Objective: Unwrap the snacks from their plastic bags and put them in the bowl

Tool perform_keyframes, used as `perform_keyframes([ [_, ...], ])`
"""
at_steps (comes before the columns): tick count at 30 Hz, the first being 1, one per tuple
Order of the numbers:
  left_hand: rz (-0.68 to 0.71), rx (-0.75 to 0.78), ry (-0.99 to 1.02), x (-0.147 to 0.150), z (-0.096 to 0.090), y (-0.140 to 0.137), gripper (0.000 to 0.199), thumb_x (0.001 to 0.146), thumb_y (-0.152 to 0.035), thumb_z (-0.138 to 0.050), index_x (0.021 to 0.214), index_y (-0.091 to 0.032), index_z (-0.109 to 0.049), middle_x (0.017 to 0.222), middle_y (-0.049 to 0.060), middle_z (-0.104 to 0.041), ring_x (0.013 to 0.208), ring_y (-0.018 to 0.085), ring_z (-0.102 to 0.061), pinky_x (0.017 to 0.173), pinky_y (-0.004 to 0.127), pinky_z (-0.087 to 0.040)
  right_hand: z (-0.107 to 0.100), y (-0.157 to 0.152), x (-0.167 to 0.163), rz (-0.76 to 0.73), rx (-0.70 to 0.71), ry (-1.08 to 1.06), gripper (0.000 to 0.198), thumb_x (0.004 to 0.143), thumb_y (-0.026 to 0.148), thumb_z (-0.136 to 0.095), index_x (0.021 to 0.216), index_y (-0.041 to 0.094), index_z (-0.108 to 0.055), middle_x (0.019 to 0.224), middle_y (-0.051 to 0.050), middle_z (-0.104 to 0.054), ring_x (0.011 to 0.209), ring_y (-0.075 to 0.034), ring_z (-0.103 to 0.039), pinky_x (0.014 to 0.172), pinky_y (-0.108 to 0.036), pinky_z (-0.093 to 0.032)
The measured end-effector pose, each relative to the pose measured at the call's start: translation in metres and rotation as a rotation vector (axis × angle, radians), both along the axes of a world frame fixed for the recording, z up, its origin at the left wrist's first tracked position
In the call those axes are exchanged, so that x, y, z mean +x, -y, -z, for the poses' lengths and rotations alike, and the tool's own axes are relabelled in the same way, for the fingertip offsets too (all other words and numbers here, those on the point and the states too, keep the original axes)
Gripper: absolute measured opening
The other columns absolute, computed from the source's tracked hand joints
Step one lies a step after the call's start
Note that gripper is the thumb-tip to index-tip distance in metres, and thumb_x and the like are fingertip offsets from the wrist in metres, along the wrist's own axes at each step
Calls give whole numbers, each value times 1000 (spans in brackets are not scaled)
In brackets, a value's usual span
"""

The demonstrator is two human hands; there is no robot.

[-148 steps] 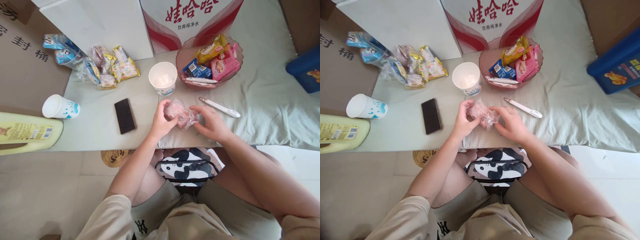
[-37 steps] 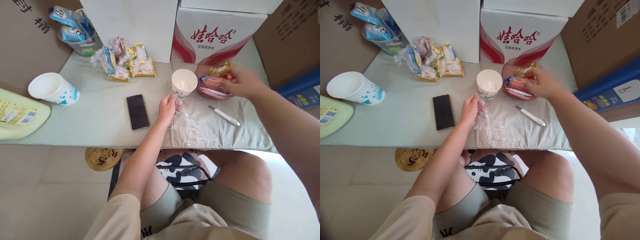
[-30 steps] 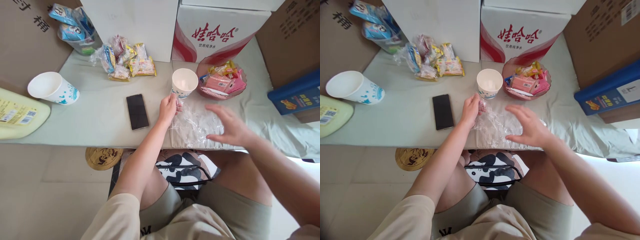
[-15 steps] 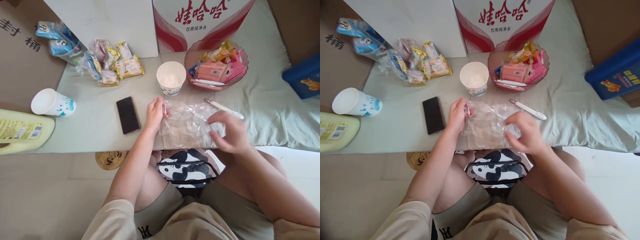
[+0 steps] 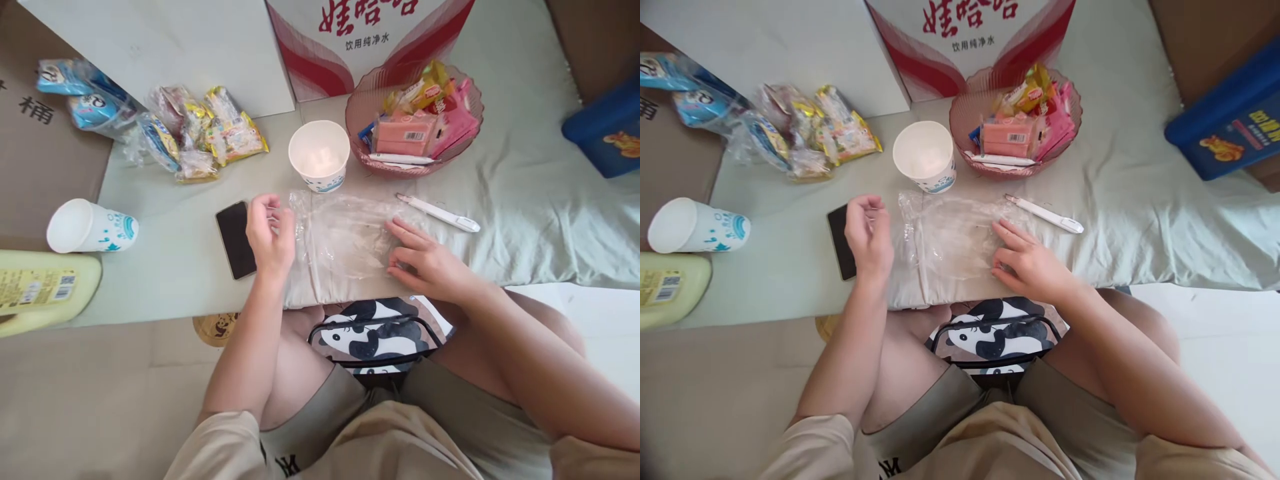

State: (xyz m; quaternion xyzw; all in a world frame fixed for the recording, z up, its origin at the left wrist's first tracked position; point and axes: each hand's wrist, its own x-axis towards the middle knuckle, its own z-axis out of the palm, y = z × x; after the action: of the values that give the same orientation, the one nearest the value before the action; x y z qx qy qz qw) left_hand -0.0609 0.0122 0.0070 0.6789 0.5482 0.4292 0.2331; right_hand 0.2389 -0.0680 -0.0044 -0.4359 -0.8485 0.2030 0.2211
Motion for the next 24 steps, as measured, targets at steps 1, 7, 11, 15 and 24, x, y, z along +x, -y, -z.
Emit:
perform_keyframes([
  [1, 46, 150, -44, 3, -5, 8, 30, 92, -50, -53, 105, -24, -61, 101, 9, -69, 93, 23, -67, 82, 40, -55, 1, 0, -1, 19, 13, -6, 19, 95, 27, -59, 83, 16, -68, 166, -17, -34, 153, -41, -32, 117, -57, -43],
  [7, 607, -109, -581, 18, -10, 35, 50, 75, -35, -79, 122, -21, -68, 148, 13, -57, 146, 39, -41, 121, 57, -36, 3, -3, -6, 241, 109, -135, 19, 93, 34, -62, 82, 19, -66, 172, -8, -19, 156, -43, -22, 121, -63, -33],
  [11, 513, -117, -509, 6, -7, 31, 23, 85, -17, -62, 104, -19, -74, 138, 11, -66, 141, 33, -51, 119, 54, -40, -4, -4, -10, 495, 116, -290, 23, 98, 42, -55, 87, 22, -60, 131, -15, -70, 119, -33, -69, 103, -55, -54],
  [15, 411, -149, -247, 0, -14, 31, 22, 92, -21, -54, 98, -19, -75, 119, 9, -75, 111, 22, -70, 98, 39, -56, -5, -6, -8, 393, 57, -443, 45, 98, 63, -46, 114, 23, -58, 101, -11, -77, 93, -27, -75, 91, -50, -59],
  [24, 261, -201, -160, 2, -10, 24, 21, 91, -20, -55, 99, -19, -74, 107, 6, -77, 104, 20, -71, 92, 34, -56, 8, 8, -33, -4, 150, -69, 40, 92, 48, -66, 125, 25, -66, 137, -13, -68, 135, -36, -57, 114, -59, -40],
])
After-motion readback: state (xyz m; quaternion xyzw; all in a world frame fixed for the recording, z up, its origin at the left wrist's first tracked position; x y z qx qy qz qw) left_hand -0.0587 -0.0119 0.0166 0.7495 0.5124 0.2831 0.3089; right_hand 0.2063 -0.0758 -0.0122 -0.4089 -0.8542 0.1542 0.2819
